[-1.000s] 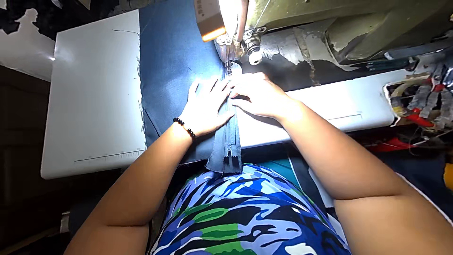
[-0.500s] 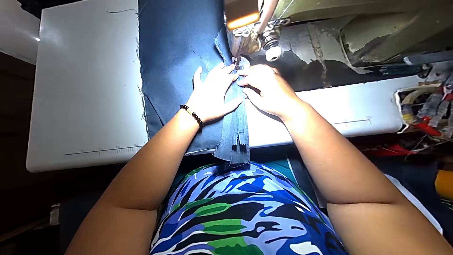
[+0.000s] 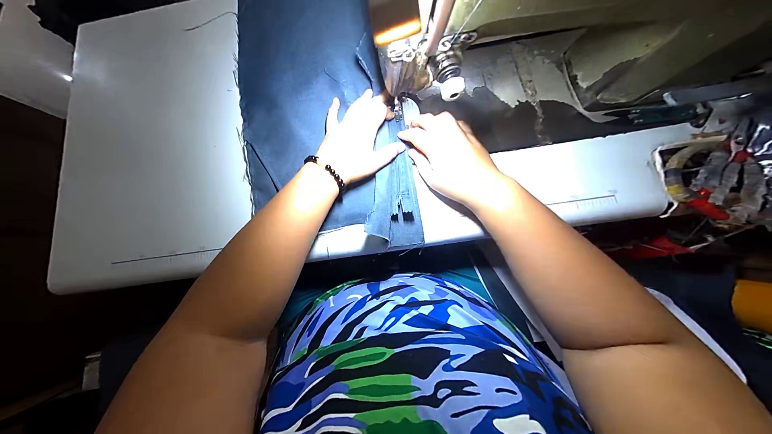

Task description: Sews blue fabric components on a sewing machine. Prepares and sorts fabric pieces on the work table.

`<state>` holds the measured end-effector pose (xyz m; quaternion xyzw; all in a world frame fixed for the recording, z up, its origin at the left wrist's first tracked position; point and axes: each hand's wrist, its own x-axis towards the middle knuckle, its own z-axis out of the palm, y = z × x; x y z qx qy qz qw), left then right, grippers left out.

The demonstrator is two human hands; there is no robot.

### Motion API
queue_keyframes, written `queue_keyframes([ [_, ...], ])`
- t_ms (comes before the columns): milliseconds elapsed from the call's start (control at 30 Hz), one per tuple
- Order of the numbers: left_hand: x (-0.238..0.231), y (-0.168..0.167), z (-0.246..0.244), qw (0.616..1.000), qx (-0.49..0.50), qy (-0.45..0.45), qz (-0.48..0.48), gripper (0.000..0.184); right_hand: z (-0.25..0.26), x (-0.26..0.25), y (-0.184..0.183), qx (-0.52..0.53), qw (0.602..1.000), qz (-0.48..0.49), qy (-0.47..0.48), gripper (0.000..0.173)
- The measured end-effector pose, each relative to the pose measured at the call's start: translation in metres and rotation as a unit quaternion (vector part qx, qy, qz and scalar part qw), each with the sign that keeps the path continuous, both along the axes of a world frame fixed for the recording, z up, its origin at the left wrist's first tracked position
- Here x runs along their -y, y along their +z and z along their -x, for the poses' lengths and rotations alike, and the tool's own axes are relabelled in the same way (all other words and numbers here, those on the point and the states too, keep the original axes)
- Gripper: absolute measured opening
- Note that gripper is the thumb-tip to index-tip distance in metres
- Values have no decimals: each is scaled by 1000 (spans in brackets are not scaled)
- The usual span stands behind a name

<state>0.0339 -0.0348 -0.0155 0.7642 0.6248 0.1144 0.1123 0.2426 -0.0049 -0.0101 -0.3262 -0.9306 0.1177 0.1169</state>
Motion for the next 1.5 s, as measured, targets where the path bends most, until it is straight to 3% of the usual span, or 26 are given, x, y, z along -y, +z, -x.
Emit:
queue_keyframes([
  [133, 54, -1, -16, 996, 88, -14, 6, 51, -17, 41, 1, -1, 1000, 10, 9, 33],
  [267, 96, -12, -30, 984, 159, -34, -70, 28, -30, 76, -25, -127, 992, -15, -9, 29],
  [367, 102, -15, -31, 975, 173, -62, -127, 21, -32, 78, -34, -193, 981, -35, 7, 24],
  [867, 107, -18, -33, 970, 101, -100, -198, 25, -38, 78, -36, -237, 969, -58, 50, 21],
  [1167, 110, -7, -40, 995, 63, -36, -70, 32, -40, 75, -30, -209, 976, -23, 54, 25],
  [1500, 65, -4, -19, 997, 67, -43, -21, 38, -35, 32, -14, -112, 991, -15, 72, 34],
])
